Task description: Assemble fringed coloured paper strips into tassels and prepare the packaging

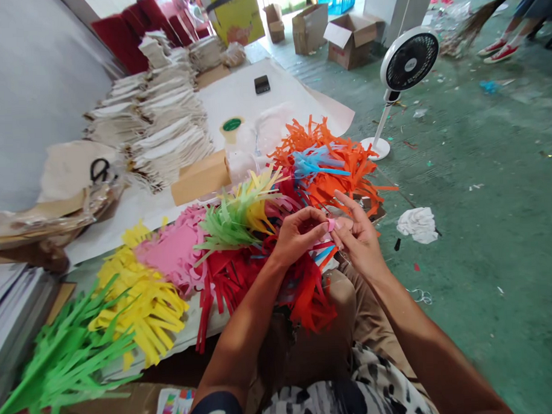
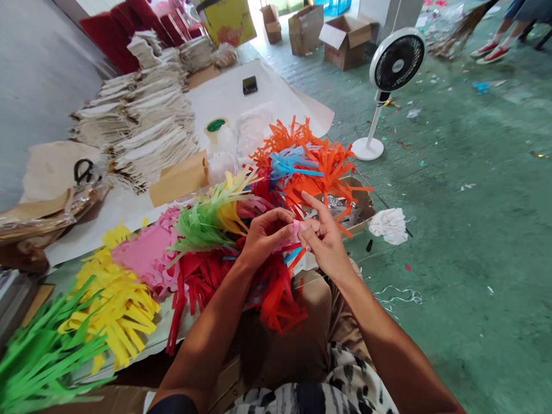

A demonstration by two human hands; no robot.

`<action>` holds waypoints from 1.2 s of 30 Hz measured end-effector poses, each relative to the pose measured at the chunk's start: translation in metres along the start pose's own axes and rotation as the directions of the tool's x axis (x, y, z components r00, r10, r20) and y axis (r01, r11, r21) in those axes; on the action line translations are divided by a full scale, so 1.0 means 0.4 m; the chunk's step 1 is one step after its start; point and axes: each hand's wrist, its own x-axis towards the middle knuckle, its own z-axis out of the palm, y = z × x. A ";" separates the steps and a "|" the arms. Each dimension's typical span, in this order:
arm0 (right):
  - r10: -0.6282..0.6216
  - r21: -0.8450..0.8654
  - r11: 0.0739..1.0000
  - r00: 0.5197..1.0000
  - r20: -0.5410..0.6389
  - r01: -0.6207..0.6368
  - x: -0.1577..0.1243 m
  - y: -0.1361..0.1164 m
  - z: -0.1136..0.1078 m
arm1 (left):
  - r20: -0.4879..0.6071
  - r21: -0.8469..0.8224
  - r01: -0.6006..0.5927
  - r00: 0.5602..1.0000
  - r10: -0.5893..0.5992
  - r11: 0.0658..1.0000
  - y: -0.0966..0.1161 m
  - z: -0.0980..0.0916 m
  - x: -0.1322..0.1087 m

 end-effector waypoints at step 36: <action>0.017 -0.246 0.967 0.977 -0.214 -0.071 0.010 -0.042 -0.014 | 0.037 0.736 -0.119 0.990 0.136 0.667 0.035 0.019 -0.038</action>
